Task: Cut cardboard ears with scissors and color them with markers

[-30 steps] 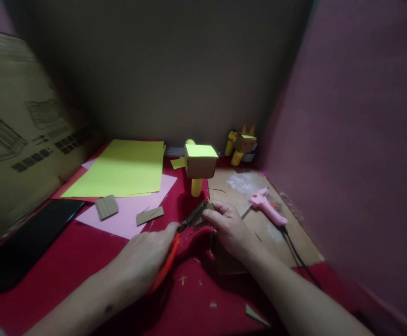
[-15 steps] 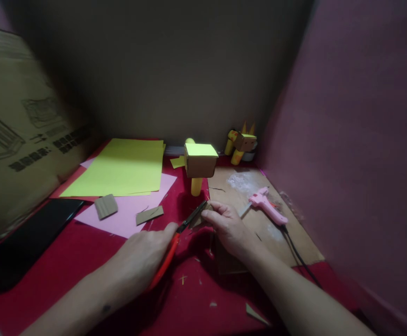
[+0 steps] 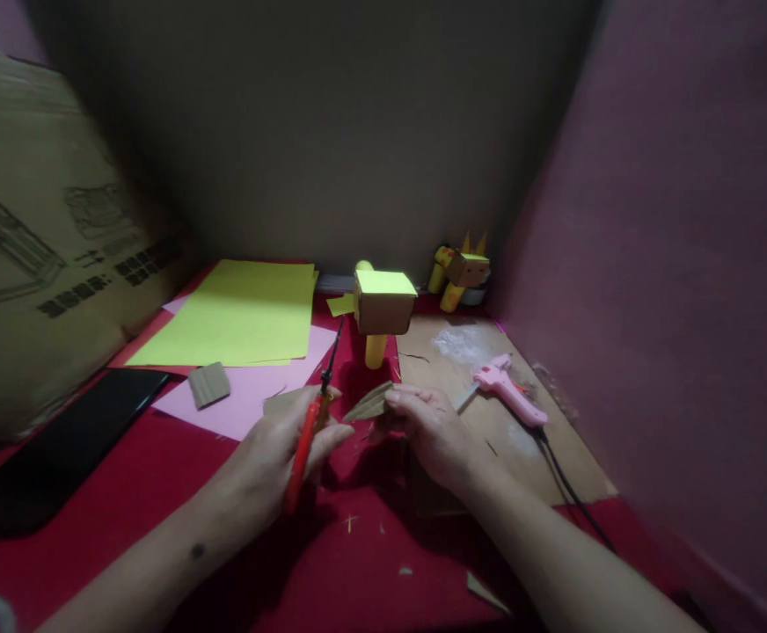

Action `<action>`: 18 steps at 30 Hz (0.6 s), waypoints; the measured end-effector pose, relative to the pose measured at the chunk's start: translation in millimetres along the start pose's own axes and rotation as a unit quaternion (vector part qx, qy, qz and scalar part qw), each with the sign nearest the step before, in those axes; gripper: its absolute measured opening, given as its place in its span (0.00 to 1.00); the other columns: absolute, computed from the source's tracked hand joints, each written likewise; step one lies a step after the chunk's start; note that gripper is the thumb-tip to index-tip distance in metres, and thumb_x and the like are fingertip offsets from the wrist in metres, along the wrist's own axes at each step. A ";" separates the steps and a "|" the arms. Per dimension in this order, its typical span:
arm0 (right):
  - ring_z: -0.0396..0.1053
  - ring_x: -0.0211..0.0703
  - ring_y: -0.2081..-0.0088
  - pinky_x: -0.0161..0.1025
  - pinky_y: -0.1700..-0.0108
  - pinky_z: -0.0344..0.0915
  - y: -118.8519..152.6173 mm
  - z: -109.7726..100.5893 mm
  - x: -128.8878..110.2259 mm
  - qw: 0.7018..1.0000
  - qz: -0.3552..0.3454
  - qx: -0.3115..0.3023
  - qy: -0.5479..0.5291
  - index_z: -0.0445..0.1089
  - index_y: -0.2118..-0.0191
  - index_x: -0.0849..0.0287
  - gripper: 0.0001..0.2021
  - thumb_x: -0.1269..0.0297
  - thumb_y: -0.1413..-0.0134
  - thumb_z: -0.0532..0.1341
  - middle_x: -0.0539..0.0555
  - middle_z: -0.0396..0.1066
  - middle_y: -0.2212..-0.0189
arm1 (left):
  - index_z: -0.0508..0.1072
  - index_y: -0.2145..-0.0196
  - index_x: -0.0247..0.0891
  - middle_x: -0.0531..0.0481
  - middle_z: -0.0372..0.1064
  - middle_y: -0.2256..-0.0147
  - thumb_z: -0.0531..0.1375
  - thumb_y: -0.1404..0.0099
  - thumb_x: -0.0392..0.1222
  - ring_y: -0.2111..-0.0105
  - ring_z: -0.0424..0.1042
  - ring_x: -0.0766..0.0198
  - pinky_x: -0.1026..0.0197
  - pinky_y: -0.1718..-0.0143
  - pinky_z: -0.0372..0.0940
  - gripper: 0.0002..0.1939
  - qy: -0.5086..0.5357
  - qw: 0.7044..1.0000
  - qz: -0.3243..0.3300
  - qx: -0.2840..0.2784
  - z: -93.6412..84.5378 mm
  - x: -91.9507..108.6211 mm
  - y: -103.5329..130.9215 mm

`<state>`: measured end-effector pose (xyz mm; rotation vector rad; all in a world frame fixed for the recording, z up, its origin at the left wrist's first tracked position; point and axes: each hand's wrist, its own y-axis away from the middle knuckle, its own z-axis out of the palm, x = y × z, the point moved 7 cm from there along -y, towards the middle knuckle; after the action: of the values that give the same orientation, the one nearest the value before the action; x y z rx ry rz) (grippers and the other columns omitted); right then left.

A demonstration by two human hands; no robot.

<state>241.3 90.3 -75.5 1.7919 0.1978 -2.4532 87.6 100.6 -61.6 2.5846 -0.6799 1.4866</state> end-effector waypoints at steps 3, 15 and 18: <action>0.65 0.37 0.75 0.35 0.70 0.62 2.5 9.3 -2.7 1.000 0.000 -0.026 0.006 0.74 0.73 0.61 0.11 0.63 0.46 0.57 0.50 0.68 0.78 | 0.65 0.54 0.39 0.54 0.67 0.70 0.61 0.41 0.51 0.79 0.67 0.67 0.63 0.78 0.62 0.20 0.093 0.994 -0.050 0.007 -1.9 10.5 -0.2; 0.66 0.34 0.78 0.34 0.71 0.61 6.2 12.1 4.6 0.999 0.033 -0.016 -0.026 0.71 0.71 0.59 0.05 0.66 0.55 0.66 0.46 0.70 0.79 | 0.64 0.54 0.36 0.56 0.67 0.75 0.66 0.46 0.46 0.80 0.64 0.70 0.66 0.79 0.61 0.25 0.246 0.963 -0.099 0.047 -12.9 13.4 -2.6; 0.66 0.34 0.78 0.33 0.73 0.60 5.7 10.7 6.2 0.999 0.041 -0.011 -0.023 0.70 0.75 0.60 0.05 0.67 0.55 0.66 0.47 0.70 0.80 | 0.64 0.53 0.36 0.57 0.66 0.79 0.64 0.42 0.48 0.81 0.65 0.70 0.67 0.80 0.61 0.23 0.248 0.962 -0.092 0.066 -16.0 13.7 -2.5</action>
<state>230.3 82.9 -78.5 1.6980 0.1454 -2.4237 81.6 102.8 -41.3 2.1335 -0.2798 2.0511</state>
